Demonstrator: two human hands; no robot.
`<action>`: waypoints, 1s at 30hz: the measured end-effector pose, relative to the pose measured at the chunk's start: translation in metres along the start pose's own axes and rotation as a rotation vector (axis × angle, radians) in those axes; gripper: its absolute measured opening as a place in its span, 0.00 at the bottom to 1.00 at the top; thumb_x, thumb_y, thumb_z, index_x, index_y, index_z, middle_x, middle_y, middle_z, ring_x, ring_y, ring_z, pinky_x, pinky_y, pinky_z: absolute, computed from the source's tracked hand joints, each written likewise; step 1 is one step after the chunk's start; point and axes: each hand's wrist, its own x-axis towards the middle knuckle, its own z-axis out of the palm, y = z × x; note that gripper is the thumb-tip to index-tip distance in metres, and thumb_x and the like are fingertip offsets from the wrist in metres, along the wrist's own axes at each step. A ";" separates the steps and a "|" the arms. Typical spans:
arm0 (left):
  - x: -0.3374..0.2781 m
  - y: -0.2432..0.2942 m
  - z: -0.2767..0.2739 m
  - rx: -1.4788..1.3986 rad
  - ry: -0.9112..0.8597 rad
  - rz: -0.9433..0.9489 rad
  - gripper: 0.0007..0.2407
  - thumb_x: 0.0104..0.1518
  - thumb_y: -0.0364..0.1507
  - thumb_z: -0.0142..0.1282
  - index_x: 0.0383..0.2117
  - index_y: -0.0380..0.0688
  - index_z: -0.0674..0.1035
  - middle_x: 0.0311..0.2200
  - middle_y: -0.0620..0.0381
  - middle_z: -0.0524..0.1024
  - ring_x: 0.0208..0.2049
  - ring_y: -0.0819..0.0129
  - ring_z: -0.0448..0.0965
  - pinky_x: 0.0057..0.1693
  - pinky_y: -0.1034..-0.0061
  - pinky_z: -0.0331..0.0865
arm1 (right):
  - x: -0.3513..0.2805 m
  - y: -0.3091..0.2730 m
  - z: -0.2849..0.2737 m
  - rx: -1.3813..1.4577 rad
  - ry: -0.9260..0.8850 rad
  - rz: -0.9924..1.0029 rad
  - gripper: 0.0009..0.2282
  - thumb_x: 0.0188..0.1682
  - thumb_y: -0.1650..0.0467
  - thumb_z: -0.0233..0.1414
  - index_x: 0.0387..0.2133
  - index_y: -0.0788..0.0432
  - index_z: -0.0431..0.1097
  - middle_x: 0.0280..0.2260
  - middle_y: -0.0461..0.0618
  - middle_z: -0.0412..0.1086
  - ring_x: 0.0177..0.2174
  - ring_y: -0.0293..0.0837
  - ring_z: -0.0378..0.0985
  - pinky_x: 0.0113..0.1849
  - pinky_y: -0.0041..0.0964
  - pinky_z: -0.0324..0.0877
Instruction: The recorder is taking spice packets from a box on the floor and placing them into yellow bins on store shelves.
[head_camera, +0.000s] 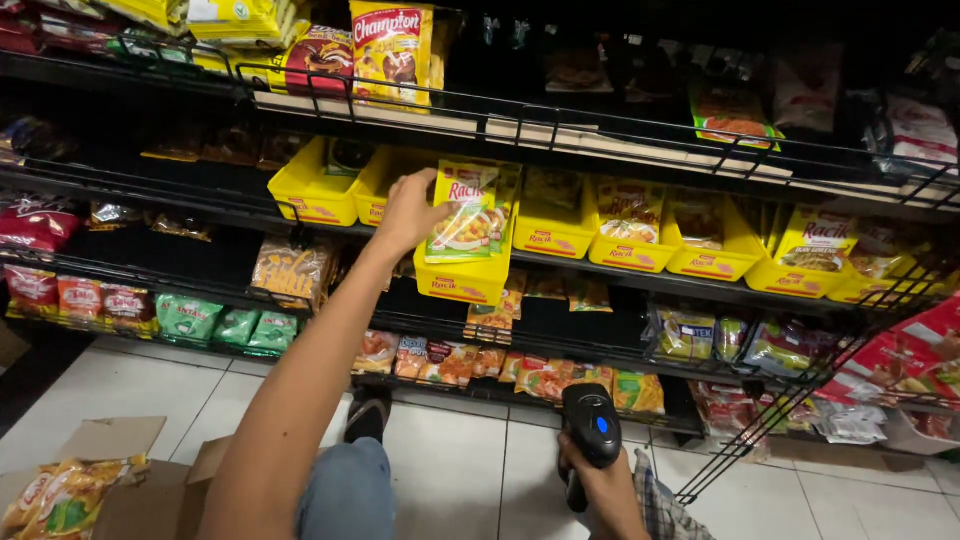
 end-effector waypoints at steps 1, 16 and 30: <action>0.002 -0.002 -0.001 -0.211 -0.098 -0.143 0.20 0.47 0.29 0.71 0.44 0.31 0.79 0.39 0.41 0.82 0.43 0.49 0.82 0.50 0.63 0.73 | 0.001 0.001 0.000 -0.017 -0.003 0.012 0.06 0.45 0.73 0.60 0.28 0.65 0.72 0.20 0.48 0.67 0.22 0.41 0.68 0.27 0.38 0.63; -0.008 0.012 -0.001 -0.157 0.079 -0.008 0.10 0.57 0.29 0.62 0.36 0.31 0.79 0.37 0.38 0.78 0.42 0.42 0.78 0.50 0.54 0.71 | 0.008 0.001 -0.005 -0.212 -0.082 -0.003 0.07 0.45 0.71 0.60 0.27 0.65 0.74 0.19 0.48 0.70 0.21 0.40 0.70 0.27 0.36 0.66; -0.014 0.081 -0.027 0.145 -0.871 -0.093 0.31 0.65 0.52 0.23 0.40 0.47 0.84 0.29 0.40 0.85 0.45 0.48 0.81 0.60 0.54 0.67 | 0.017 0.022 -0.009 -0.191 -0.080 -0.010 0.06 0.44 0.72 0.61 0.27 0.66 0.75 0.20 0.49 0.72 0.22 0.41 0.73 0.29 0.38 0.68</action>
